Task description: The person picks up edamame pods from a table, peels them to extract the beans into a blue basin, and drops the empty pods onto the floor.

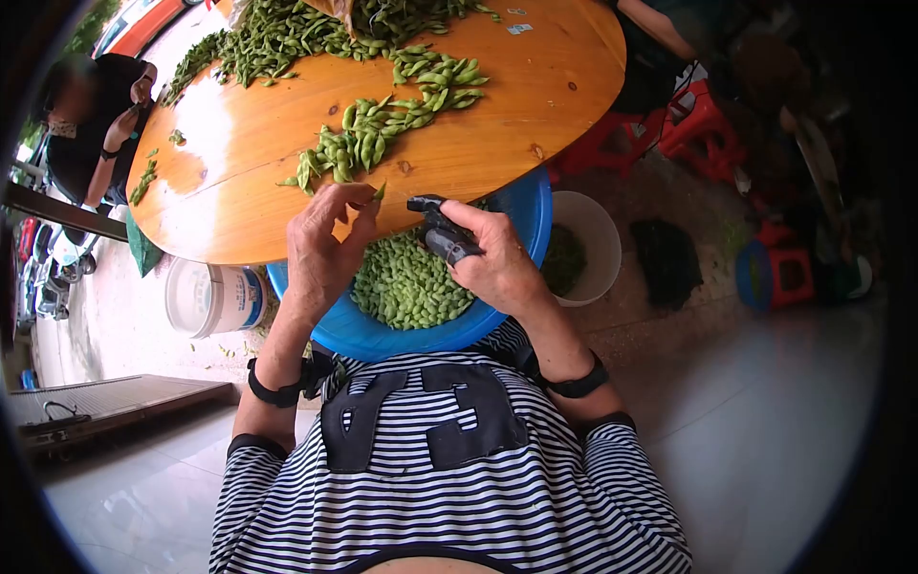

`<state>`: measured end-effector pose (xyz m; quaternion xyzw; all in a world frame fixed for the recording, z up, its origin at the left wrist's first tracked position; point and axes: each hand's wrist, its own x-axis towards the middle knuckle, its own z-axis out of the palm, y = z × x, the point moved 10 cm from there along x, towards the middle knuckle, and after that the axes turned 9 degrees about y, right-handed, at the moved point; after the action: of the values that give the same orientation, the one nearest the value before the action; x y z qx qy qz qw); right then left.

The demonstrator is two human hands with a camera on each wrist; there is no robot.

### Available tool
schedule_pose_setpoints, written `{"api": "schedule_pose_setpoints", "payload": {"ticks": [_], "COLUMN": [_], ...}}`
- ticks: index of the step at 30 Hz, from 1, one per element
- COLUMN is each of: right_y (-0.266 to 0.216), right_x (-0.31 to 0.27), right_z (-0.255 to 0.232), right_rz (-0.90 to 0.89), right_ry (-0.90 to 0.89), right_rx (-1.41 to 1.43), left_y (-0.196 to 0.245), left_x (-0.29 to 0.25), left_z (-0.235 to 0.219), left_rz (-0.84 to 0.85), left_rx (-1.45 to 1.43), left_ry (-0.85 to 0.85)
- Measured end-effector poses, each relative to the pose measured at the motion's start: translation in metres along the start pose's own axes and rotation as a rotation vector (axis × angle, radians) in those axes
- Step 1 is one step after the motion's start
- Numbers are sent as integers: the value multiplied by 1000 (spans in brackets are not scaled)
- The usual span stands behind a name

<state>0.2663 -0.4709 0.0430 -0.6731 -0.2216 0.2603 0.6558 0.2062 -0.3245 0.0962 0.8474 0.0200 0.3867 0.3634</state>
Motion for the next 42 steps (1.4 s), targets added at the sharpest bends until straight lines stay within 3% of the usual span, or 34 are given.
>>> {"api": "schedule_pose_setpoints", "payload": {"ticks": [1, 3, 13, 15, 18, 25, 34, 37, 39, 40, 42], "right_y": [0, 10, 3, -1, -2, -2, -12, -12, -2, 2, 1], "right_x": [3, 8, 15, 10, 7, 10, 14, 13, 9, 10, 7], "right_z": [3, 8, 4, 2, -7, -9, -9, -11, 1, 0, 6], "right_rz": [1, 157, 77, 72, -52, -74, -145, -134, 8, 7, 17], "right_ry": [0, 1, -16, -18, 92, 129, 125, 119, -89, -88, -201], "right_rx": [-2, 327, 313, 242, 25, 36, -40, 17, 455, 455, 726], "left_y": [4, -5, -10, -33, -27, -30, -25, -25, -25, -26, -23], "left_x": [1, -1, 5, -10, -14, -15, -13, -12, -15, -15, -24], "left_z": [2, 15, 36, 49, 52, 52, 48, 44, 52, 53, 67], "left_rz": [-1, -174, -165, -552, -645, -540, -699, -666, -744, -744, -921], "left_rx": [-1, -137, -339, -641, -798, -607, -798, -806, -965, -965, -1281], "left_ry": [1, -84, -181, -212, -195, -199, -146, -88, -152, -153, -224]}}
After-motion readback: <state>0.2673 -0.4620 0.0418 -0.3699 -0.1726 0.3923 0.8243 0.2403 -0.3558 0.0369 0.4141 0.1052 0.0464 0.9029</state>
